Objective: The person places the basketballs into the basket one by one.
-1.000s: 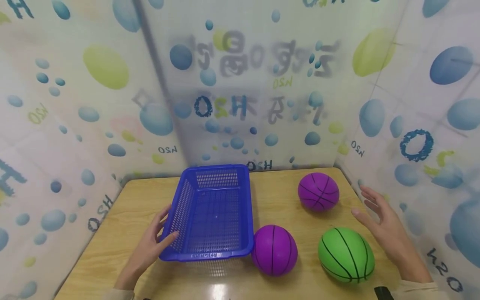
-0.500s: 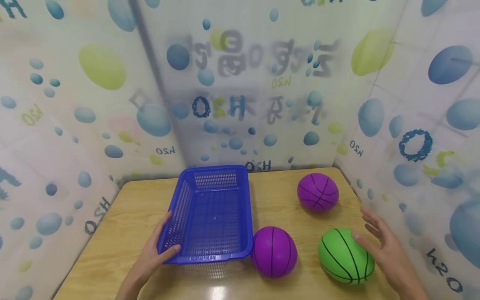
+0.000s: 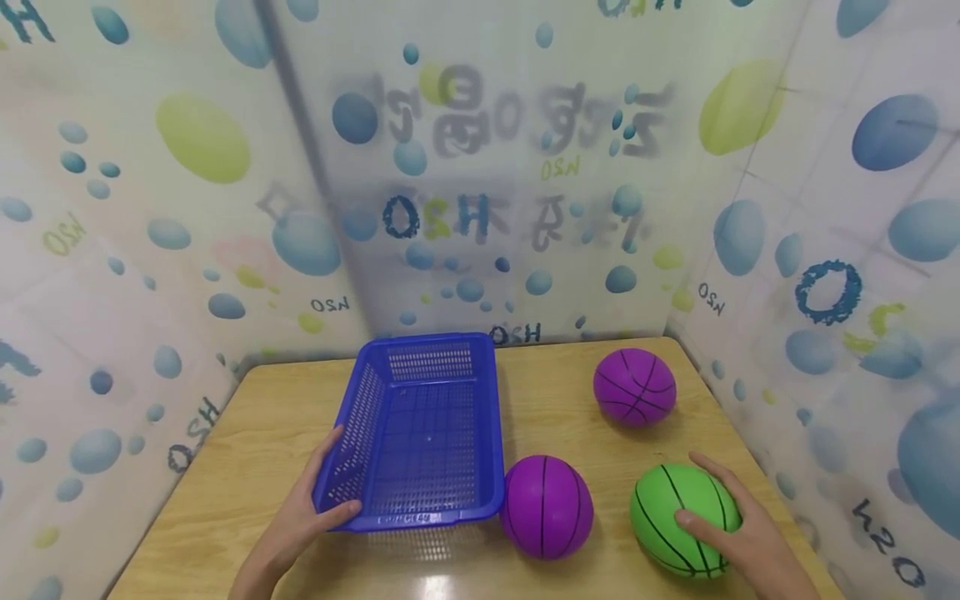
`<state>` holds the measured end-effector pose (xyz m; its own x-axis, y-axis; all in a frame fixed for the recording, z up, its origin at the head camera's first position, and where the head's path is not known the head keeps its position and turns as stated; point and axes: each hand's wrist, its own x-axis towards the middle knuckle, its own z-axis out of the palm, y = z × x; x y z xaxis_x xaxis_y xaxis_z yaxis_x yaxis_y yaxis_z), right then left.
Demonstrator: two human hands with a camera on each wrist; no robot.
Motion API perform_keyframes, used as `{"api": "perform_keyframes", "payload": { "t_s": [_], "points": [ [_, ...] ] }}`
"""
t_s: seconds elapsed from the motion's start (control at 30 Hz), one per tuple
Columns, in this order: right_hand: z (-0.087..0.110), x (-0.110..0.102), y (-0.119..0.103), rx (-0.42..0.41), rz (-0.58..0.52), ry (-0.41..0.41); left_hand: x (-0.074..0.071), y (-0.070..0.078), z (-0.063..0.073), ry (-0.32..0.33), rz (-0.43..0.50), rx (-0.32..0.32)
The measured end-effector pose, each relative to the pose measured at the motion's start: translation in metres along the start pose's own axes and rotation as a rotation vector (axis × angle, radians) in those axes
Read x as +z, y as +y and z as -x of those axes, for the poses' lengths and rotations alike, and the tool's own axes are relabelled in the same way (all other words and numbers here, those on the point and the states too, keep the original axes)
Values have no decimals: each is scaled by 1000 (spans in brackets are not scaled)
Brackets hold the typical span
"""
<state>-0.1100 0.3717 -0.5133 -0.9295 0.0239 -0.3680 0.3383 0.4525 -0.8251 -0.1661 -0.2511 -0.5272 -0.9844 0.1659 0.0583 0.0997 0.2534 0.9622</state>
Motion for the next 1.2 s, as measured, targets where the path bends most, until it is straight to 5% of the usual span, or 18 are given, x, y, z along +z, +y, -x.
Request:
{"api": "perform_keyframes", "payload": {
  "t_s": [0.27, 0.6, 0.73, 0.9, 1.2],
  "points": [
    [5, -7, 3, 59, 77, -103, -1, -3, -1, -11, 25, -15],
    [9, -7, 7, 114, 56, -73, 0, -3, -1, -20, 48, -26],
    [8, -9, 2, 39, 50, -24, 0, -1, -3, -20, 50, -35],
    [9, -16, -13, -78, -142, 15, 1, 1, -4, -18, 40, -34],
    [-4, -26, -67, -325, -178, 120, 0, 0, -2, -20, 45, -42]
  ]
}}
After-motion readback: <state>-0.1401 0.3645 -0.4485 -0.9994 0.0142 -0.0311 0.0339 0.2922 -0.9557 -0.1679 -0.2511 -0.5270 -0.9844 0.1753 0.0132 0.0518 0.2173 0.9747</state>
